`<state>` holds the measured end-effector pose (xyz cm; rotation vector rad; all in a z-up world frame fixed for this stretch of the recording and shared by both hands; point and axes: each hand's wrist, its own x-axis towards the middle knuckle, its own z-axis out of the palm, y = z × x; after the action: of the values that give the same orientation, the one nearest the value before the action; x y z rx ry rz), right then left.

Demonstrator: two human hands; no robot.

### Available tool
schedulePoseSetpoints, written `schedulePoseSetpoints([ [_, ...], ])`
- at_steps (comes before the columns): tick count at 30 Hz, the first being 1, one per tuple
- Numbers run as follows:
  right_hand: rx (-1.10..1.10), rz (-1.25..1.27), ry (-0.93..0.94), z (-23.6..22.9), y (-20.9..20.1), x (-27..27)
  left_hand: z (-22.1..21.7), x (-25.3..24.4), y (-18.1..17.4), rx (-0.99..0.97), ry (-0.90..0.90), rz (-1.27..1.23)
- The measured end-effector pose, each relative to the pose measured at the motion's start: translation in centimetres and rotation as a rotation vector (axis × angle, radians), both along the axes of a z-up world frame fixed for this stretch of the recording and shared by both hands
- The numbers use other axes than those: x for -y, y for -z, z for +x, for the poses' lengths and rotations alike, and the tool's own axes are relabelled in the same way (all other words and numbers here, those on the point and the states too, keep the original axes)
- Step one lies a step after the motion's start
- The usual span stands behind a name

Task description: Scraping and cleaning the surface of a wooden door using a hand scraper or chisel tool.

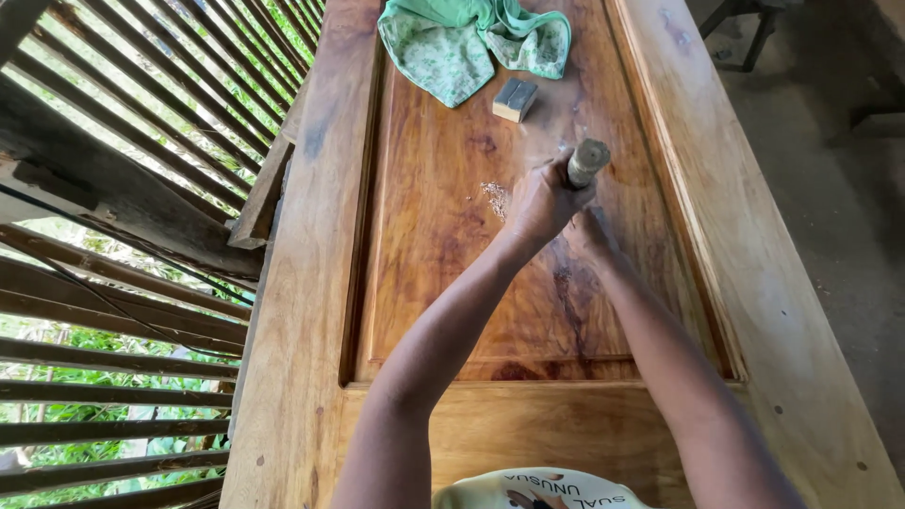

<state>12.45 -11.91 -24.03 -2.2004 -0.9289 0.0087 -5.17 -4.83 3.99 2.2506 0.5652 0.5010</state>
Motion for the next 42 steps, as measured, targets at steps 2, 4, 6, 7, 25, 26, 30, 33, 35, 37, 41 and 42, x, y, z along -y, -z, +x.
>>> schedulePoseSetpoints([
  [2, 0.007, 0.007, -0.003, -0.8, 0.1, 1.5, -0.9, 1.5, -0.9, 0.013, 0.003, -0.021],
  [4, 0.019, 0.020, -0.007, -1.4, -0.2, 2.0, -1.2, 1.9, -0.3, 0.030, 0.006, -0.035],
  [6, 0.022, 0.038, -0.009, -2.1, -0.4, 1.8, -1.0, 1.5, 2.1, 0.038, 0.018, 0.063],
  [7, 0.022, 0.039, -0.010, -2.5, -0.2, 2.1, -1.2, 1.7, 2.3, 0.037, 0.017, 0.063],
  [25, -0.125, 0.183, -0.137, -1.1, -1.3, 3.0, -2.2, 2.1, -0.6, 0.228, 0.042, -0.075],
  [26, -0.218, 0.187, -0.083, 0.6, 0.0, 2.4, -1.6, 1.8, -0.1, 0.234, 0.043, -0.068],
  [30, -0.032, 0.182, -0.224, 3.6, 4.3, 1.4, -0.3, 0.6, 1.0, 0.183, 0.059, -0.016],
  [33, -0.128, 0.237, -0.153, 1.0, 1.2, 1.3, 0.3, 0.1, 1.7, 0.173, 0.059, -0.028],
  [35, -0.079, 0.202, -0.124, 1.5, 1.8, 1.4, -0.4, 0.6, 1.1, 0.172, 0.069, -0.027],
  [37, -0.038, 0.164, -0.100, -0.2, 0.4, 1.9, -1.1, 1.0, 1.0, 0.164, 0.073, -0.028],
  [41, 0.029, 0.180, -0.071, -3.5, -2.4, 3.1, -1.6, 1.6, 0.9, 0.168, 0.060, -0.026],
  [42, 0.054, 0.130, -0.078, -3.7, -1.9, 3.4, -2.0, 1.8, 0.9, 0.176, 0.047, -0.034],
])
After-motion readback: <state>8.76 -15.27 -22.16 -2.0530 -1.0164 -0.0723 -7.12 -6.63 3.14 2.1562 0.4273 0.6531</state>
